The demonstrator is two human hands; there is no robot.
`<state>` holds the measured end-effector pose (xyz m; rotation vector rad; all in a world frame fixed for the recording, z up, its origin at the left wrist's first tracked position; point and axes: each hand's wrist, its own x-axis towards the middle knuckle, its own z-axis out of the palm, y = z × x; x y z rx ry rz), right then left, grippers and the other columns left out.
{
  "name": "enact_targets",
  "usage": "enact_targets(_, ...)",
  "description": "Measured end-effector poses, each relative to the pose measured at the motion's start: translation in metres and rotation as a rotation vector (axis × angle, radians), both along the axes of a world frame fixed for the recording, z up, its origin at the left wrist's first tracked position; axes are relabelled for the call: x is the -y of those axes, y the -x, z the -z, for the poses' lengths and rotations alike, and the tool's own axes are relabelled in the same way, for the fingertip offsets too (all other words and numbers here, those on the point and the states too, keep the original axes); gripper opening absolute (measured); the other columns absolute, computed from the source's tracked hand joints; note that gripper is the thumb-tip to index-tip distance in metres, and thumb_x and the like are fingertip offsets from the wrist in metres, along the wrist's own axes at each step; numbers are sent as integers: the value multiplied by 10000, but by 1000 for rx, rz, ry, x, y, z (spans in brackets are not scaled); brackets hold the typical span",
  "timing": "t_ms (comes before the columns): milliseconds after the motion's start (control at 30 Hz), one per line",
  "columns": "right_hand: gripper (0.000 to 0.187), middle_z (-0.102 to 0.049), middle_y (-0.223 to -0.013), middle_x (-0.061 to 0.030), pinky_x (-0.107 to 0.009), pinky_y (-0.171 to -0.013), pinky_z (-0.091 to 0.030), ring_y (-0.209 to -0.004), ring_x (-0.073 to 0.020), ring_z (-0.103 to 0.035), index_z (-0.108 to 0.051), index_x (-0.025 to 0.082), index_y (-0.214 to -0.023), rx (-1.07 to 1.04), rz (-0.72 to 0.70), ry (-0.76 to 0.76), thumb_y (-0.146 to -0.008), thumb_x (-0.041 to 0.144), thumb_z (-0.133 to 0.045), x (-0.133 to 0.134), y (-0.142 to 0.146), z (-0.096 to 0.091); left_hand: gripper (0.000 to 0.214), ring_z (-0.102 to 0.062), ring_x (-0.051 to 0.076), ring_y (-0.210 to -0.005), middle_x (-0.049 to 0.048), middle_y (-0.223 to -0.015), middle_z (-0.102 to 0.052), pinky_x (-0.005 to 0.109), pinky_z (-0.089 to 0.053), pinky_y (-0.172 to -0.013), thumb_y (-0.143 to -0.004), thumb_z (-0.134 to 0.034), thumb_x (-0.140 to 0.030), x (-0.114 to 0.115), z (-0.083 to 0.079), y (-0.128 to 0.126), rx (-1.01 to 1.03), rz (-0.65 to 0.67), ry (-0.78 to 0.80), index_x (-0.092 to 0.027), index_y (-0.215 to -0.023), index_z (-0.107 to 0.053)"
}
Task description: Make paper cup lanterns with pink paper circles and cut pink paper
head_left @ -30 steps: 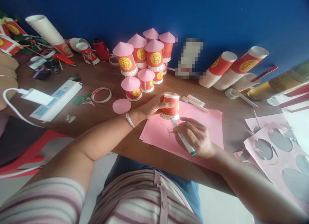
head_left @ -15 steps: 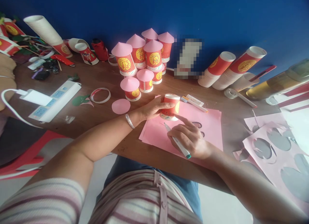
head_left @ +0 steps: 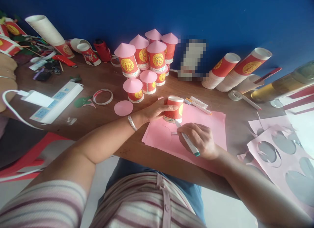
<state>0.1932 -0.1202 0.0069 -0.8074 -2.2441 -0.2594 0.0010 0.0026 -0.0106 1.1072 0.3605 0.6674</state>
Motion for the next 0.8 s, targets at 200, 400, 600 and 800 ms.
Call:
enact_targets(200, 205, -707, -810, -13, -243, -588, -514, -638, -124, -664, -597, 170, -1093, 1, -8, 14, -935, 48, -645, 0, 0, -2, 433, -669, 176, -842, 77, -935, -715, 301, -542, -766, -761, -891, -432, 0, -1, 0, -2, 3, -7, -135, -1014, -703)
enact_targets(400, 191, -704, -805, -6, -250, -592, -511, -623, -123, -649, -607, 178, -1076, 8, 0, 14, -939, 49, -639, 0, 0, -2, 418, -665, 184, -841, 82, -935, -717, 318, -535, -774, -764, -887, -424, 0, -1, 0, 0, 6, -2, -133, -1004, -706)
enact_targets(600, 150, -698, -816, -31, -256, -591, -501, -652, -134, -660, -601, 150, -1064, 22, -15, 2, -956, 56, -645, -1, 1, -2, 416, -665, 187, -847, 79, -938, -718, 321, -528, -772, -772, -878, -430, 0, -2, 0, -9, 16, -14, -139, -1014, -705)
enact_targets(800, 165, -703, -816, -21, -250, -586, -501, -653, -127, -661, -597, 169, -1074, 28, 1, 1, -960, 54, -626, 0, 0, -2, 425, -666, 182, -844, 74, -933, -716, 319, -532, -767, -759, -883, -442, 1, -3, 0, -15, 7, -22, -145, -1005, -704)
